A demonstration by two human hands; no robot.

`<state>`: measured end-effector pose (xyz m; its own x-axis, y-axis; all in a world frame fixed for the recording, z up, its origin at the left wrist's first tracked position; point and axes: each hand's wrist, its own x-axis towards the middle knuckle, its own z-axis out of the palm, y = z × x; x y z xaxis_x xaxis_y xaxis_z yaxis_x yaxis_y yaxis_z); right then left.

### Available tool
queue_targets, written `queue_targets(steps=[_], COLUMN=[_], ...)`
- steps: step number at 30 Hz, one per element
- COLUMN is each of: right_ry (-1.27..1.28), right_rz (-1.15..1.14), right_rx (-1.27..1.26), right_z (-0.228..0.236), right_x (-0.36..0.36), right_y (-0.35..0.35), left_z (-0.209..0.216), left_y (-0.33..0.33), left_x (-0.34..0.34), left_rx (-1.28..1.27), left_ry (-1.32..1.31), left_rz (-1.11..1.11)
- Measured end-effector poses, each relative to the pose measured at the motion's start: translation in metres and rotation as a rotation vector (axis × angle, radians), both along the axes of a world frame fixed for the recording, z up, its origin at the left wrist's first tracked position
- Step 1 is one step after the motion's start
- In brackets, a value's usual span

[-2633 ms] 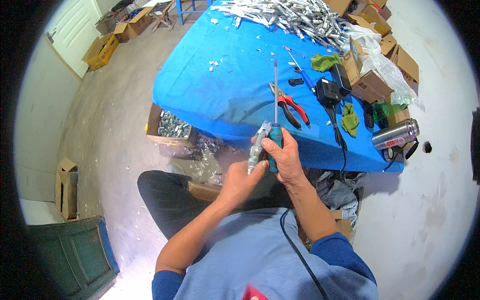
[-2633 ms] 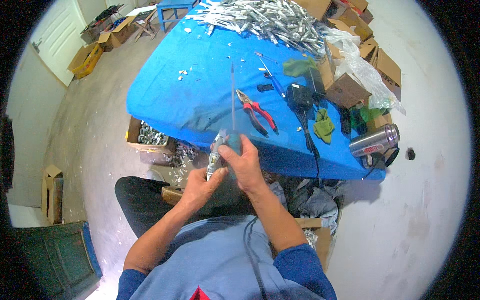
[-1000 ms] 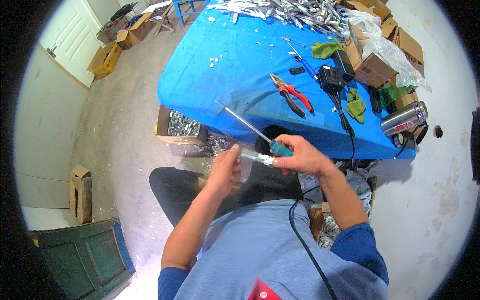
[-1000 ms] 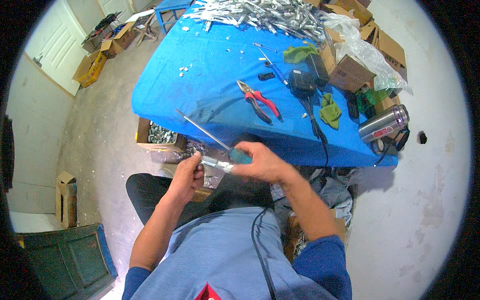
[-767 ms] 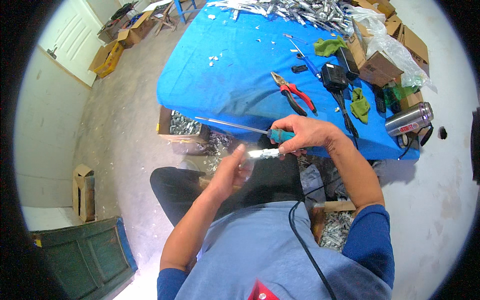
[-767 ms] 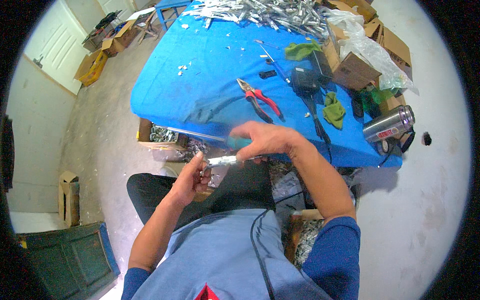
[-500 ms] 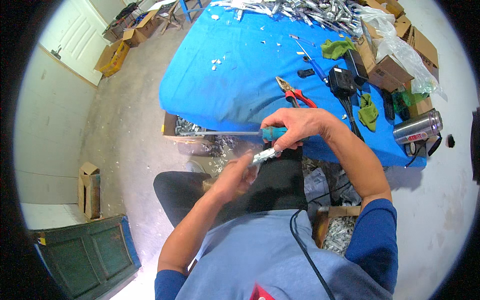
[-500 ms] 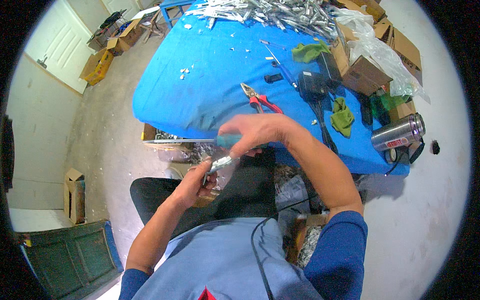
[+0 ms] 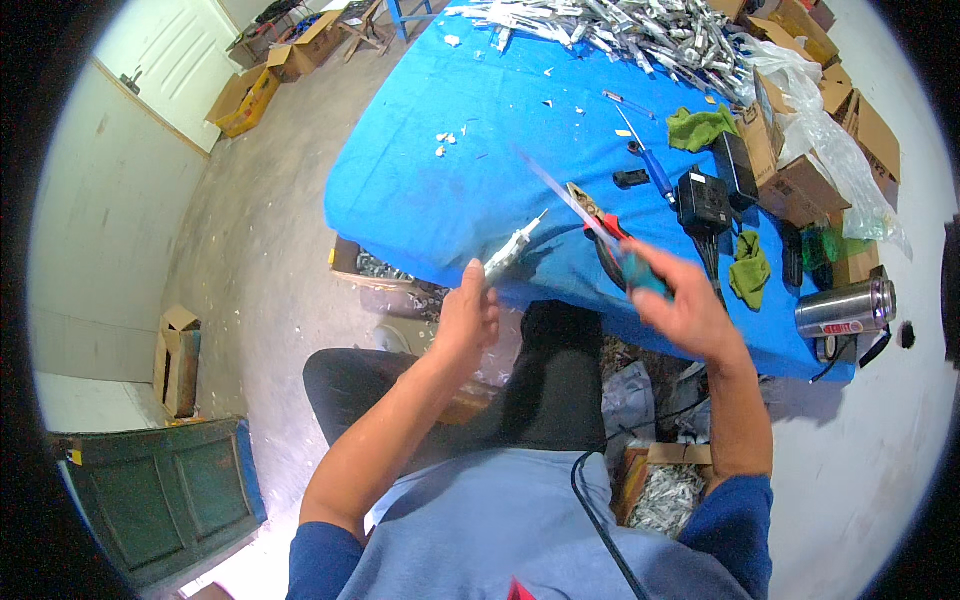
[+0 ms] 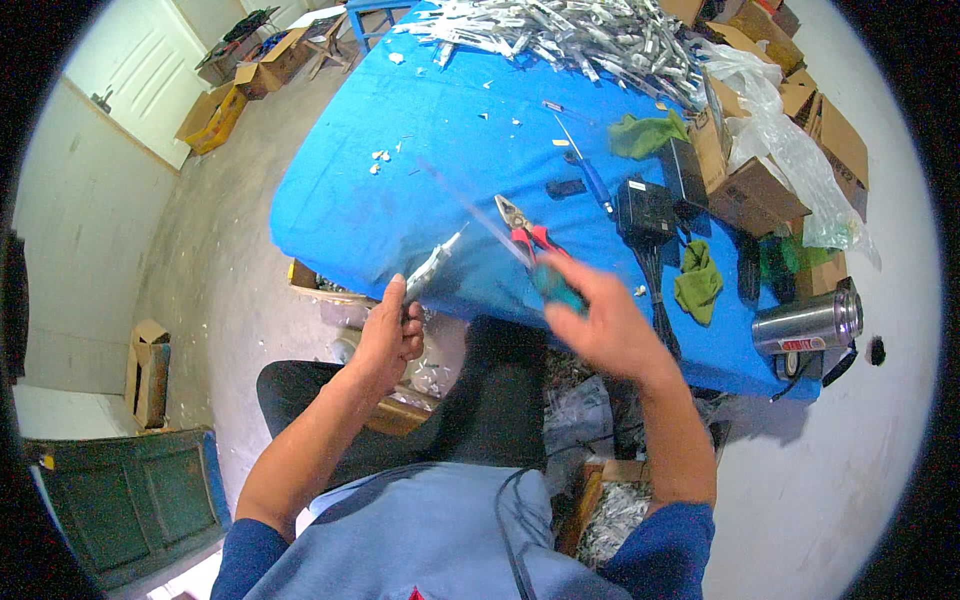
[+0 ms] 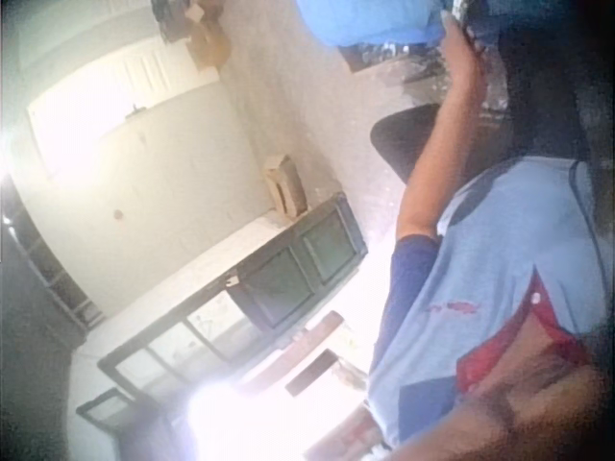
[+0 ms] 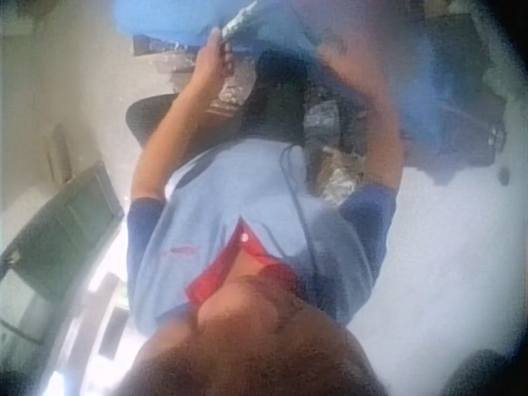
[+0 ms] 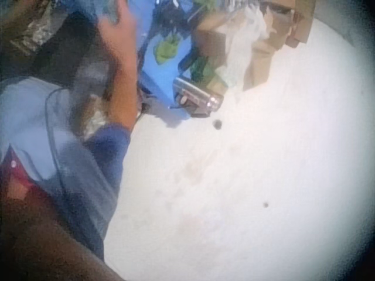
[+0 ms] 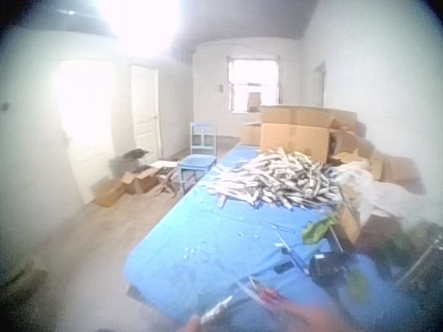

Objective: The person scrapes a metal component with a screwdriver and then uses pliers to crimp and fit a small white part onto it while working on their lap.

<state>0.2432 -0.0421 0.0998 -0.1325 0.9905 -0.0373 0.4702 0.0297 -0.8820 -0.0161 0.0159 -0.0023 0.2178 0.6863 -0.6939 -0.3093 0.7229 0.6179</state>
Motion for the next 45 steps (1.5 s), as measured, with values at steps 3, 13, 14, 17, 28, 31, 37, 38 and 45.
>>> queue_targets(steps=[3, 13, 14, 17, 28, 31, 37, 38, 45], right_ry=[-0.045, -0.114, -0.119, -0.147, -0.201, -0.283, -0.571, -0.603, -0.74], right_rz=[-0.007, -0.011, -0.007, -0.006, -0.024, -0.025, 0.028, 0.03, 0.038], right_rx=[-0.222, -0.015, -0.015, -0.004, 0.085, -0.05, 0.046, 0.087, 0.178], right_z=[0.003, -0.025, -0.027, -0.031, -0.03, -0.012, 0.009, 0.009, 0.014], right_x=[-0.002, -0.009, -0.012, -0.02, -0.033, -0.04, -0.052, -0.053, -0.065], right_y=[-0.044, -0.086, -0.084, -0.078, -0.07, -0.069, -0.069, -0.069, -0.073], left_z=[-0.006, -0.007, -0.007, -0.003, -0.002, -0.007, -0.005, -0.006, -0.012], left_y=[0.004, 0.015, 0.015, 0.015, 0.017, 0.017, 0.017, 0.017, 0.018], left_x=[0.001, 0.008, 0.008, 0.009, 0.013, 0.012, 0.017, 0.018, 0.021], left_rx=[-0.027, 0.009, 0.016, 0.005, -0.027, 0.017, 0.032, 0.036, 0.061], left_ry=[0.033, 0.039, 0.037, 0.077, 0.154, 0.164, 0.205, 0.22, 0.283], left_rz=[0.031, -0.028, -0.037, -0.042, -0.031, -0.029, -0.018, -0.015, -0.02])
